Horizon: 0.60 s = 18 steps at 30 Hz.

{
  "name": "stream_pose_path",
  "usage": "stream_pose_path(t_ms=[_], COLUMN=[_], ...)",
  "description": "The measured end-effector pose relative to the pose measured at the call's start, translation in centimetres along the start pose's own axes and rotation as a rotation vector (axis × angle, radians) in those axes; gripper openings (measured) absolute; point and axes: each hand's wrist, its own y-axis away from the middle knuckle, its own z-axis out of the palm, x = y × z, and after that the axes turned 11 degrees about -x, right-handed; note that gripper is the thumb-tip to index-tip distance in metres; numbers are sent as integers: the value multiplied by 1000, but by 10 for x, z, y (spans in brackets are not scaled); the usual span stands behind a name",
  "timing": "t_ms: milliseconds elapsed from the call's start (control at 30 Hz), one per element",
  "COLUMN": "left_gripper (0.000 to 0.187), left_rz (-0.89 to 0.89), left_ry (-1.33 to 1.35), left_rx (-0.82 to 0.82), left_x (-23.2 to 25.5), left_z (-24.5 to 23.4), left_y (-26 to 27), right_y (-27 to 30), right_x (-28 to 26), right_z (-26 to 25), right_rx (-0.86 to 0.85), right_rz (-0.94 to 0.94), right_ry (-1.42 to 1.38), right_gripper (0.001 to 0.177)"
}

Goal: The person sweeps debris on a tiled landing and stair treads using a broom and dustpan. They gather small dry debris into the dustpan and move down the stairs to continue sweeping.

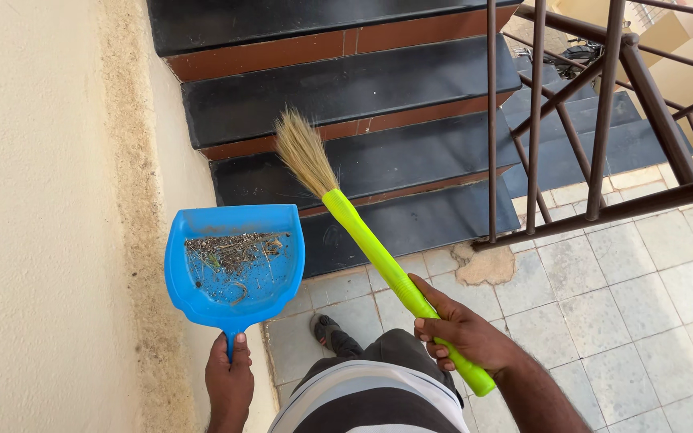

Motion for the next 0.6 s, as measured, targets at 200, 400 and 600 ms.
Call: stream_pose_path(t_ms=[200, 400, 600], left_gripper=[39, 37, 37], left_rz=[-24, -14, -50], left_ry=[46, 76, 110], left_rx=[-6, -16, -31], left_x=[4, 7, 8], left_z=[1, 3, 5], left_y=[-12, -16, -48], right_y=[-52, -189, -203], right_x=[-19, -50, -86], right_z=[-38, -88, -65], right_rx=[-125, 179, 320], right_rz=[-165, -476, -578], right_ry=[-151, -883, -582], right_gripper=[81, 29, 15])
